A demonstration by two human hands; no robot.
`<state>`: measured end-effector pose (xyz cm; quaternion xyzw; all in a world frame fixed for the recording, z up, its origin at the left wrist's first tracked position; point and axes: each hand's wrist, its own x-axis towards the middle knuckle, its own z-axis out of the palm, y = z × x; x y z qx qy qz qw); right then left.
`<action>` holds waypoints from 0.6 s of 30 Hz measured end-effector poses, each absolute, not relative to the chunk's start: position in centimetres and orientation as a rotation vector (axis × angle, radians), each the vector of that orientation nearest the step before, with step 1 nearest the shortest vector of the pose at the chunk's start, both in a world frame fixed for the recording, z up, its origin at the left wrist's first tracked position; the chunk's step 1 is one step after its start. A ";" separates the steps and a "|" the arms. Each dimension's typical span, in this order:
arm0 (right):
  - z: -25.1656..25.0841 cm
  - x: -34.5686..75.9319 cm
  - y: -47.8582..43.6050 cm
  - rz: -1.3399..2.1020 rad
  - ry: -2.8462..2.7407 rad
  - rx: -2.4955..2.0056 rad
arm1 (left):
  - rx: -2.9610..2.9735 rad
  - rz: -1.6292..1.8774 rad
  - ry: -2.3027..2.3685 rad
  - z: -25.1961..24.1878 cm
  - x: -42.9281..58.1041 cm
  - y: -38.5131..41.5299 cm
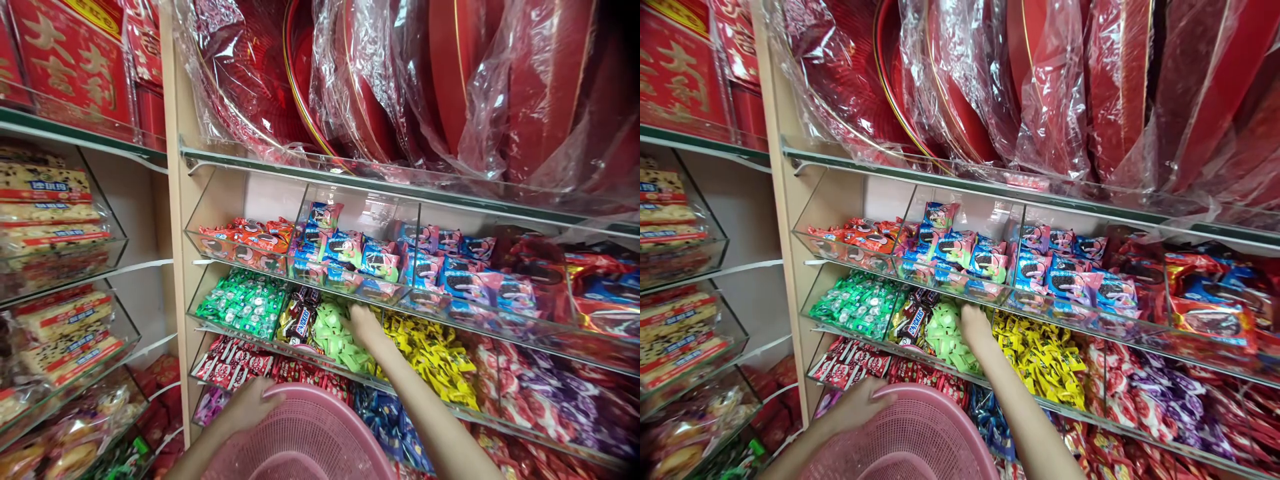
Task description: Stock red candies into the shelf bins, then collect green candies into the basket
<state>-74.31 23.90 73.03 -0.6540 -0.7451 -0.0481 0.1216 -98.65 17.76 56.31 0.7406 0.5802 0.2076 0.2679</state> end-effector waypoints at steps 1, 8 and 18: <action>72.9 -74.1 24.0 -0.130 -2.177 -1.884 | 1.994 0.557 1.568 56.3 -98.6 17.8; 71.8 -73.3 24.7 -0.124 -2.086 -1.573 | 2.001 0.563 1.550 57.2 -97.8 17.7; 70.1 -73.3 26.0 -0.140 -2.002 -1.341 | 2.004 0.547 1.544 57.6 -97.5 17.7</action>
